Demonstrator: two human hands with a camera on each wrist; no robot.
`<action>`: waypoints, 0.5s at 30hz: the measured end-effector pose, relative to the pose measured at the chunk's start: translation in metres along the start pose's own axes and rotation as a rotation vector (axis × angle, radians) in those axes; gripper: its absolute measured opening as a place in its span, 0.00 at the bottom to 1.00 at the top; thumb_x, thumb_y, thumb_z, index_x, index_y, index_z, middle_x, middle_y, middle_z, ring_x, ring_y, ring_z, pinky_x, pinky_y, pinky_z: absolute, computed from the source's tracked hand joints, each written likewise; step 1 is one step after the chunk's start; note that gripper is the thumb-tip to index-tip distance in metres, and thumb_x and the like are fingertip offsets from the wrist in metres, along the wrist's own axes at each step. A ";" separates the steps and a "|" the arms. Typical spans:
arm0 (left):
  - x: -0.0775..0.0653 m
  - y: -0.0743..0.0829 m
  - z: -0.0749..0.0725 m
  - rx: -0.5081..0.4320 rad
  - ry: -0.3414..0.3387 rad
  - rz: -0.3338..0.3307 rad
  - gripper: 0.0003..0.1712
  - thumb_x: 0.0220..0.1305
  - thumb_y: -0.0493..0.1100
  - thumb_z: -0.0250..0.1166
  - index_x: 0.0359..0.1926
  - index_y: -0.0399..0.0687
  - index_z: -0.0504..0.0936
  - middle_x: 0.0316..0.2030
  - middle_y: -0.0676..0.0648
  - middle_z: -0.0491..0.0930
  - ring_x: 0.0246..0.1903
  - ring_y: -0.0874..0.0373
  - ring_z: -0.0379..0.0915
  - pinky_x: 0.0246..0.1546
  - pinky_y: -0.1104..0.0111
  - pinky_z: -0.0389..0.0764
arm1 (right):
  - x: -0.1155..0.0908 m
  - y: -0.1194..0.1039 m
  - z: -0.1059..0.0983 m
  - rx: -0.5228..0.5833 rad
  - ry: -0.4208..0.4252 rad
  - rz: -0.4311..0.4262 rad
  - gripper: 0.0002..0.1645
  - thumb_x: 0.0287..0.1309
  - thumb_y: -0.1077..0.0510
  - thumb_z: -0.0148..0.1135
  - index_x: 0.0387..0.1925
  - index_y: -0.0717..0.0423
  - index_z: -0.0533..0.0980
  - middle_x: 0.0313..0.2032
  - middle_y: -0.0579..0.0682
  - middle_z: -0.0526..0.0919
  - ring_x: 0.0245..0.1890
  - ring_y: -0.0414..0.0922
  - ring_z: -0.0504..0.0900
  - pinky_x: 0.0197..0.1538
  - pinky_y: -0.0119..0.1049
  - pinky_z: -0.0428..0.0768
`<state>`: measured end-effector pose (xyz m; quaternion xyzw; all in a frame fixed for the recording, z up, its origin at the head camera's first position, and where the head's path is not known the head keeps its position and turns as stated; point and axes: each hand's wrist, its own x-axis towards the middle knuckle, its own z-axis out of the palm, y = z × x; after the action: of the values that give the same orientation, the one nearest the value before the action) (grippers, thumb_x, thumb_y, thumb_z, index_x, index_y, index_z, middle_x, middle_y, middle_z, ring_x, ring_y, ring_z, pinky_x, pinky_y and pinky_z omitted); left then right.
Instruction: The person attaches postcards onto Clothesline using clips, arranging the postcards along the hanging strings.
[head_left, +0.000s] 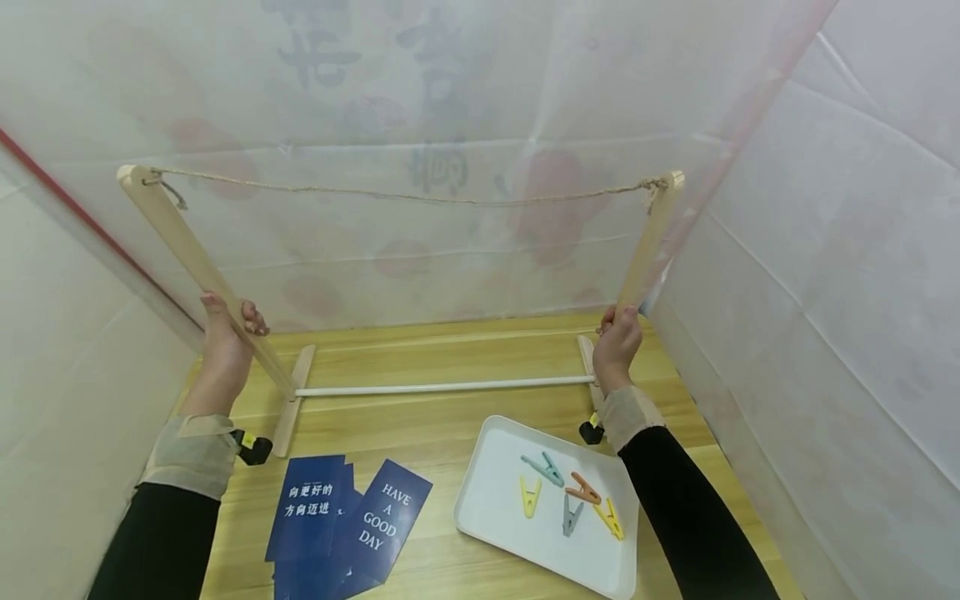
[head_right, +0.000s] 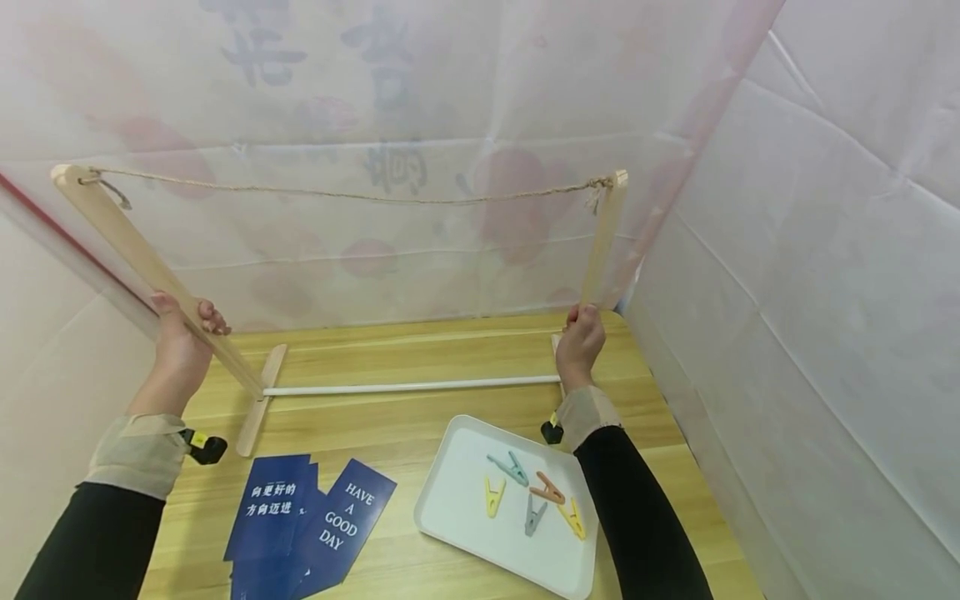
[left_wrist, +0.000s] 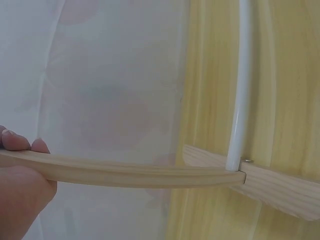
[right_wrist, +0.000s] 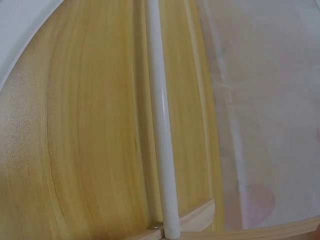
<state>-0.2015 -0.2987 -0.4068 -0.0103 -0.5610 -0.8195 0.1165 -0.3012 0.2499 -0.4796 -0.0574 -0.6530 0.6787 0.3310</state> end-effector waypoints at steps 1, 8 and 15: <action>0.000 0.000 0.000 0.001 0.001 0.001 0.29 0.66 0.70 0.37 0.54 0.57 0.57 0.31 0.52 0.61 0.30 0.57 0.55 0.37 0.71 0.66 | 0.000 0.000 0.000 0.003 0.000 -0.008 0.34 0.74 0.39 0.35 0.23 0.61 0.68 0.15 0.44 0.64 0.17 0.40 0.63 0.28 0.36 0.70; -0.001 -0.003 0.000 0.011 0.007 -0.002 0.29 0.65 0.71 0.37 0.52 0.57 0.57 0.31 0.52 0.61 0.31 0.56 0.54 0.39 0.71 0.66 | 0.001 0.000 -0.001 -0.015 -0.007 -0.026 0.31 0.75 0.40 0.32 0.21 0.51 0.66 0.16 0.46 0.65 0.17 0.40 0.62 0.28 0.34 0.68; 0.000 -0.002 0.003 0.020 0.015 -0.019 0.28 0.65 0.71 0.36 0.55 0.59 0.56 0.32 0.53 0.62 0.32 0.57 0.56 0.39 0.71 0.66 | 0.000 -0.003 -0.003 -0.035 0.004 0.000 0.36 0.75 0.39 0.32 0.23 0.63 0.65 0.21 0.59 0.68 0.21 0.53 0.65 0.31 0.36 0.71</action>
<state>-0.2024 -0.2952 -0.4078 0.0023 -0.5682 -0.8151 0.1130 -0.2985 0.2521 -0.4771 -0.0645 -0.6642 0.6670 0.3314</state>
